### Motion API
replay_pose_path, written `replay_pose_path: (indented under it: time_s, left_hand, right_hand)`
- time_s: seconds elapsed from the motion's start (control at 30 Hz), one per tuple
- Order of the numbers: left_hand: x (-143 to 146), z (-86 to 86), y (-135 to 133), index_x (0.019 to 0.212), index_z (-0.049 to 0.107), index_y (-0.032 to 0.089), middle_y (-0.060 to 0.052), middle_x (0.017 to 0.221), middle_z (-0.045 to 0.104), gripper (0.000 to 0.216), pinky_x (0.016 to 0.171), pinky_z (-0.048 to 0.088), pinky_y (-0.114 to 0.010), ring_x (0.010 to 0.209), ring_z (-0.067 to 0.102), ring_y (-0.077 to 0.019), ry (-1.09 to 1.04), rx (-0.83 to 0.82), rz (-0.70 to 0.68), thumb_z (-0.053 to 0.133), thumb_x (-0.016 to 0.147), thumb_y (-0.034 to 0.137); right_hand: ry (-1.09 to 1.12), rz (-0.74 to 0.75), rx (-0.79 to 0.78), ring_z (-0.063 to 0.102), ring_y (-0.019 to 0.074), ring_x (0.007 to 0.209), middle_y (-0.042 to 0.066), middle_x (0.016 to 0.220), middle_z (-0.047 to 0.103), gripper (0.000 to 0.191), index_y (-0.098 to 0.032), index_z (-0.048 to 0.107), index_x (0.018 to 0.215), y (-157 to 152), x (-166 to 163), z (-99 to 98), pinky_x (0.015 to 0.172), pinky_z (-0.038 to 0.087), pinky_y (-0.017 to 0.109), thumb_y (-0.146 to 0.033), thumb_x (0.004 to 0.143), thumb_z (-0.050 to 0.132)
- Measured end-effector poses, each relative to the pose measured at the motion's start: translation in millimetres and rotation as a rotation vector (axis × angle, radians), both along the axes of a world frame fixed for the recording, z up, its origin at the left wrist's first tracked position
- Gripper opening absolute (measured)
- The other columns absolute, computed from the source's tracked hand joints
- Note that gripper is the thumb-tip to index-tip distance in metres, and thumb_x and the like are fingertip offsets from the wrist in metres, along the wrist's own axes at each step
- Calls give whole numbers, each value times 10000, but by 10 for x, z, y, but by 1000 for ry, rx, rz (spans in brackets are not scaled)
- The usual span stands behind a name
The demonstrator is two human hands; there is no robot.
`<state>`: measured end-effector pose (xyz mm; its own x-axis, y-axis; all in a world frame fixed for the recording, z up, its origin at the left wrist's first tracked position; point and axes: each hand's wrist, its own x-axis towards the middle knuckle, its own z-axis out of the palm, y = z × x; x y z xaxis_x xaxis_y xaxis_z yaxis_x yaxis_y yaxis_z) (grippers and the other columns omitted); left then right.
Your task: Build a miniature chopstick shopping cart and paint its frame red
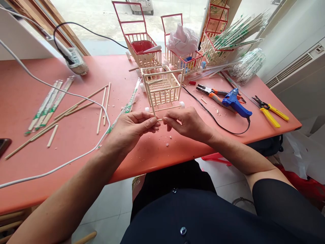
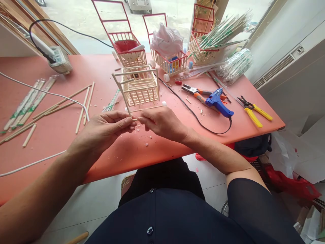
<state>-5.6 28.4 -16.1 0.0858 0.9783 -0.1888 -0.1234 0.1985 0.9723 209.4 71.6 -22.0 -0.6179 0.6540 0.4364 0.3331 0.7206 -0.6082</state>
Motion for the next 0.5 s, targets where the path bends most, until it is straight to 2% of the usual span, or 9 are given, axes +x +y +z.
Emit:
replay_pose_path:
  time_s: [0.27, 0.5]
  left_hand:
    - [-34, -15, -6, 950, 845, 164, -70, 790, 795, 551, 707, 613, -296, 729, 745, -187, 13, -4, -17, 1036, 619, 561]
    - [-67, -34, 52, 812, 830, 165, -71, 783, 778, 461, 678, 556, -257, 700, 686, -151, 92, 59, -75, 1005, 681, 570]
  right_hand:
    - [-43, -31, -10, 620, 118, 659, -1, 724, 777, 281, -169, 729, 851, 52, 66, 55, 708, 436, 252, -254, 1080, 590]
    - [-83, 8, -26, 632, 120, 680, 6, 748, 788, 327, -177, 706, 775, 42, 70, 61, 713, 430, 258, -238, 1076, 592]
